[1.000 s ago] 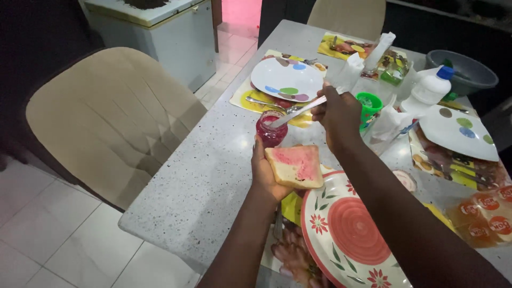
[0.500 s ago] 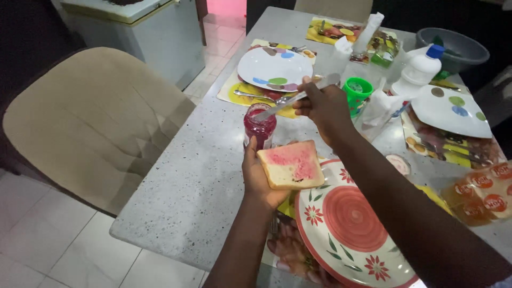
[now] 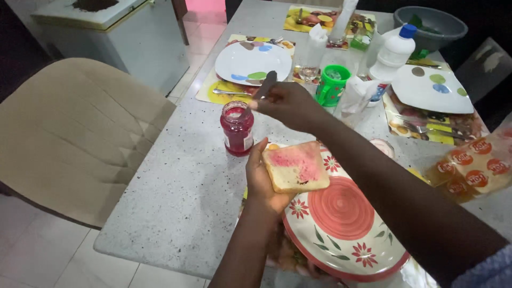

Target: Spreading jam on slices of bread using a knife and a spoon.

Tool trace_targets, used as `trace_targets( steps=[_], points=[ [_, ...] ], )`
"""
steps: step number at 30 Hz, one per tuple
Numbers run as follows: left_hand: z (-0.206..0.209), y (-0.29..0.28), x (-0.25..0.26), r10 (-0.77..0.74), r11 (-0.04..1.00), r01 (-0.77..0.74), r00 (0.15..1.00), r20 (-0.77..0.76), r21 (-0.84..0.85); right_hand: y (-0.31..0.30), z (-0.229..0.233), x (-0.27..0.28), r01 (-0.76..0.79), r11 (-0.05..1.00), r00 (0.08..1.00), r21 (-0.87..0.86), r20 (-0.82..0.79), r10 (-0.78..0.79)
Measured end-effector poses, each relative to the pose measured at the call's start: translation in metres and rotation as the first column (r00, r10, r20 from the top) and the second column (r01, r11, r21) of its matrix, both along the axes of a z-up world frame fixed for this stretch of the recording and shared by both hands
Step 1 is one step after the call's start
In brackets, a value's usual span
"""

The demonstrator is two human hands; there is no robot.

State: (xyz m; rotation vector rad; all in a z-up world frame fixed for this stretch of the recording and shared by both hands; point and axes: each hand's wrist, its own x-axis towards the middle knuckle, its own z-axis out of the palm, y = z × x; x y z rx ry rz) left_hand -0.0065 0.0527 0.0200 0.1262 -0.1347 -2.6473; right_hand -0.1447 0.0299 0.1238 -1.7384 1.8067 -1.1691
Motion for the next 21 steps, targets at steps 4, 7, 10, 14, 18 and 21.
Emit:
trace_targets(
  steps=[4,7,10,14,18,21],
  points=[
    [0.003,0.006,-0.004,-0.04,0.999,0.04,0.999,-0.005,-0.029,0.05,0.007,-0.032,0.044,0.999,0.998,0.022,0.051,-0.045],
    [0.0,0.014,-0.011,-0.005,0.999,0.012,0.99,0.142,-0.046,0.107,-0.009,-0.052,0.388,0.909,0.92,0.153,0.0,-0.392],
    [-0.011,0.022,-0.025,-0.183,0.982,0.183,0.983,-0.009,-0.044,0.159,-0.05,-0.07,0.528,0.798,0.788,0.29,0.184,-0.588],
    [-0.014,0.04,-0.045,-0.128,0.974,0.172,0.954,0.27,-0.148,0.204,-0.075,-0.056,0.397,0.806,0.471,0.438,0.657,-0.589],
    [-0.022,0.049,-0.062,0.102,0.913,0.154,0.811,0.577,-0.377,0.225,-0.071,-0.036,0.29,0.842,0.261,0.454,0.809,-0.526],
    [-0.016,0.053,-0.061,0.144,0.908,0.131,0.793,0.591,-0.398,0.232,-0.093,-0.044,0.35,0.831,0.237,0.433,0.817,-0.526]
  ],
)
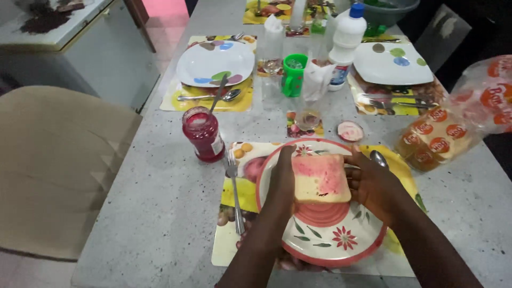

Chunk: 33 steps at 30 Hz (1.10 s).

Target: Spreading jam on slices of bread using a knife and a spoon.

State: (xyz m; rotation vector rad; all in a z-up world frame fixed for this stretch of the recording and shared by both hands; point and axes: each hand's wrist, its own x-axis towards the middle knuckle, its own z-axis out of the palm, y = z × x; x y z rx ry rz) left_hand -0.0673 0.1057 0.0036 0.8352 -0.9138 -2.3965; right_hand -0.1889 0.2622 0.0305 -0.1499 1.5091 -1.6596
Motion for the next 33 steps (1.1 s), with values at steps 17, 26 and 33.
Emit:
trace_targets(
  steps=[17,26,33],
  points=[
    [0.009,-0.016,-0.001,0.178,0.733,0.012,0.961,0.209,-0.68,0.001,-0.027,-0.014,0.161,0.983,0.898,0.091,-0.427,-0.108],
    [0.032,-0.018,0.049,0.52,0.337,-0.28,0.852,-0.07,-0.899,-0.034,0.018,0.011,0.228,0.963,0.585,0.144,-0.811,-0.017],
    [-0.007,-0.071,0.081,0.879,0.029,-0.347,0.456,-0.141,-0.938,-0.112,0.042,0.03,-0.251,0.965,0.665,-0.078,-0.738,0.114]
  ],
)
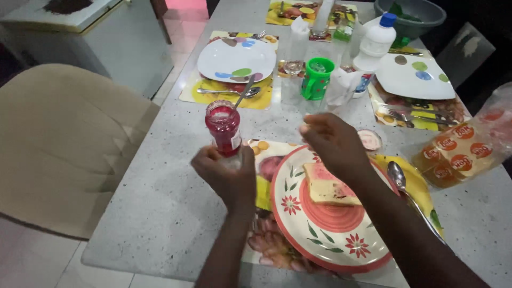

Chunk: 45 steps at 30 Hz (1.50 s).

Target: Spreading jam on slices of bread using a knife and a spoon.

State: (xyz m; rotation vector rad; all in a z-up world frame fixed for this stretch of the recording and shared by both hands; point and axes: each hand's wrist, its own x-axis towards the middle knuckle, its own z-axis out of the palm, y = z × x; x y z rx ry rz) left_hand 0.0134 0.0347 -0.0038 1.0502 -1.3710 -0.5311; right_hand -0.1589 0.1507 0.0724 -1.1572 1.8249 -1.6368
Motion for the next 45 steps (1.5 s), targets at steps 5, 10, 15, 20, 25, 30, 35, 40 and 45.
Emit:
trace_targets(
  steps=[5,10,15,20,25,30,35,40,45],
  points=[
    [-0.012,-0.045,0.002,-0.032,0.997,0.04,0.994,0.107,-0.066,-0.068,0.013,0.011,-0.151,0.989,0.985,-0.001,-0.085,0.15],
    [-0.007,-0.053,-0.002,-0.222,0.974,0.214,0.966,0.134,0.072,-0.111,0.028,0.029,-0.219,0.976,0.975,0.004,-0.039,0.219],
    [-0.019,-0.056,-0.002,-0.257,0.963,0.259,0.966,0.041,-0.072,-0.128,0.038,0.044,-0.176,0.984,0.978,0.013,-0.114,0.176],
    [-0.002,-0.048,-0.003,-0.278,0.958,0.277,0.961,-0.004,-0.072,-0.125,0.052,0.052,-0.144,0.984,0.953,0.107,-0.253,0.167],
    [-0.005,-0.05,-0.005,-0.247,0.966,0.248,0.969,0.023,-0.075,-0.122,0.05,0.052,-0.131,0.989,0.819,0.063,-0.556,0.144],
    [0.007,-0.046,-0.003,-0.271,0.962,0.272,0.962,0.028,-0.009,-0.119,0.065,0.053,-0.277,0.954,0.703,-0.113,-0.701,0.121],
    [0.011,-0.047,-0.003,-0.241,0.97,0.241,0.969,0.06,0.003,-0.122,0.075,0.047,-0.316,0.943,0.663,-0.1,-0.734,0.145],
    [0.025,-0.041,0.004,-0.293,0.956,0.293,0.955,0.038,0.024,-0.127,0.078,0.043,-0.317,0.948,0.655,-0.03,-0.73,0.196],
    [0.026,-0.042,0.001,-0.257,0.966,0.253,0.964,0.074,0.06,-0.141,0.063,0.032,-0.231,0.973,0.776,-0.012,-0.605,0.177]
  ],
)
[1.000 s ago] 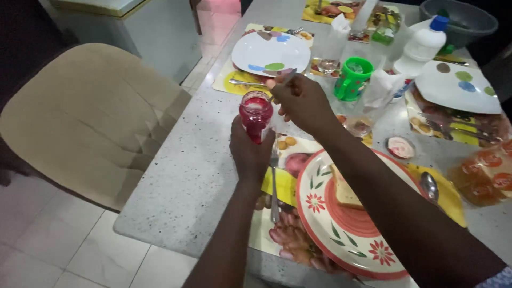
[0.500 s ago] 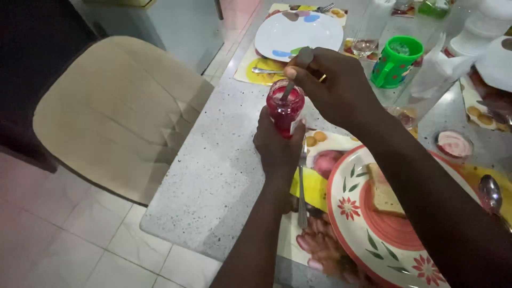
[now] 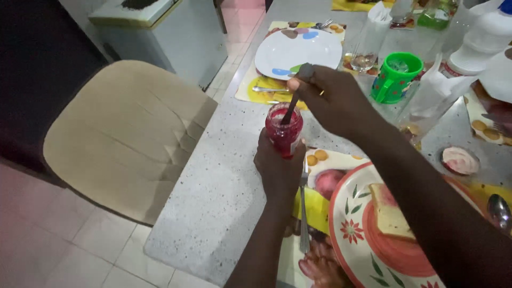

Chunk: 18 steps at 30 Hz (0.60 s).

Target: Spreading jam on slices of bread using a knife and a spoon.

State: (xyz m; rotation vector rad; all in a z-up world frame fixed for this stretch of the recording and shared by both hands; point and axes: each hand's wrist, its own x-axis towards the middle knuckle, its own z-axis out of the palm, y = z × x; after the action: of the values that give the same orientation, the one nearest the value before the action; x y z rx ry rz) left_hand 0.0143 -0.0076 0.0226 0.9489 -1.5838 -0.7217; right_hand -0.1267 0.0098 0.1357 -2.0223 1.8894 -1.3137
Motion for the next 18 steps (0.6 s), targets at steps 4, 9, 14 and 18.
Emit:
trace_targets(
  steps=[4,9,14,18],
  points=[
    [0.004,0.002,0.001,-0.079,0.997,0.079,0.995,-0.063,0.0,-0.004,-0.002,0.008,0.162,0.978,0.987,0.133,-0.028,-0.159],
    [-0.003,-0.002,0.001,-0.048,0.996,0.05,0.998,-0.039,0.073,-0.007,-0.025,0.012,0.131,0.981,0.979,0.14,0.138,-0.151],
    [-0.008,-0.004,-0.004,-0.039,0.999,0.039,0.999,-0.027,-0.004,0.007,-0.027,0.017,0.152,0.988,0.963,0.002,0.226,-0.149],
    [-0.001,0.001,0.0,-0.071,0.994,0.076,0.996,-0.058,0.08,0.019,-0.018,0.023,0.17,0.98,0.822,0.105,0.533,-0.2]
  ],
)
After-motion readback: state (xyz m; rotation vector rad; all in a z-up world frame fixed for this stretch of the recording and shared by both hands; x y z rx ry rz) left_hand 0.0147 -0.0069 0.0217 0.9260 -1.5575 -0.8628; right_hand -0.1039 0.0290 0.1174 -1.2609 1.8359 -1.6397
